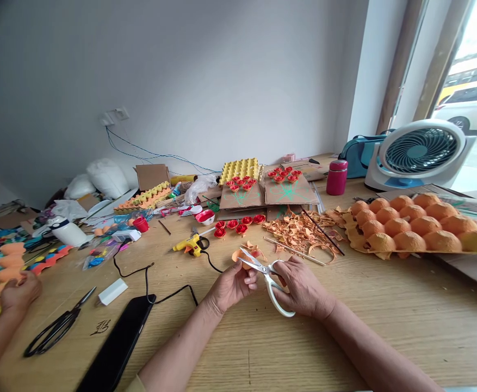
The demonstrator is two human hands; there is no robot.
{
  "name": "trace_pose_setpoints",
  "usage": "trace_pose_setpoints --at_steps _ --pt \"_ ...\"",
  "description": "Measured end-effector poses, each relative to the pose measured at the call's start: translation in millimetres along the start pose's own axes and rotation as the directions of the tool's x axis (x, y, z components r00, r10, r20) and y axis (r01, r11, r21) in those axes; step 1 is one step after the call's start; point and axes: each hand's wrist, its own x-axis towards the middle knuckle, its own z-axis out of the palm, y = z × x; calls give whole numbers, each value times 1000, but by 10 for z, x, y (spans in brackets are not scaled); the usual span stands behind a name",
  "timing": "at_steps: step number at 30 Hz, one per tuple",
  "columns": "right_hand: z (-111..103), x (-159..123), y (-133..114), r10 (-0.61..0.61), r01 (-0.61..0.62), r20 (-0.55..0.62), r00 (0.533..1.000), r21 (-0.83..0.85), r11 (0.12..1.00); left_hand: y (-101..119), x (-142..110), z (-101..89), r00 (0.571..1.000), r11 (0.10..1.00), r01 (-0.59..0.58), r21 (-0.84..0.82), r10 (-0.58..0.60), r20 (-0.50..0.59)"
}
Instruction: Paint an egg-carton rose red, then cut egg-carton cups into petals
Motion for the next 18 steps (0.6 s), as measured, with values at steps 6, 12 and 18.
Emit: trace_pose_setpoints --at_steps 6,12,18 --pt "13 15 -3 -2 2 14 1000 -7 1000 54 -16 17 999 997 -53 47 53 1" --pt "6 12 15 26 -26 27 999 -3 1000 67 -20 1 995 984 -100 146 100 5" --pt "-29 27 -3 51 -52 48 998 11 999 65 -27 -10 991 955 -127 268 130 6"
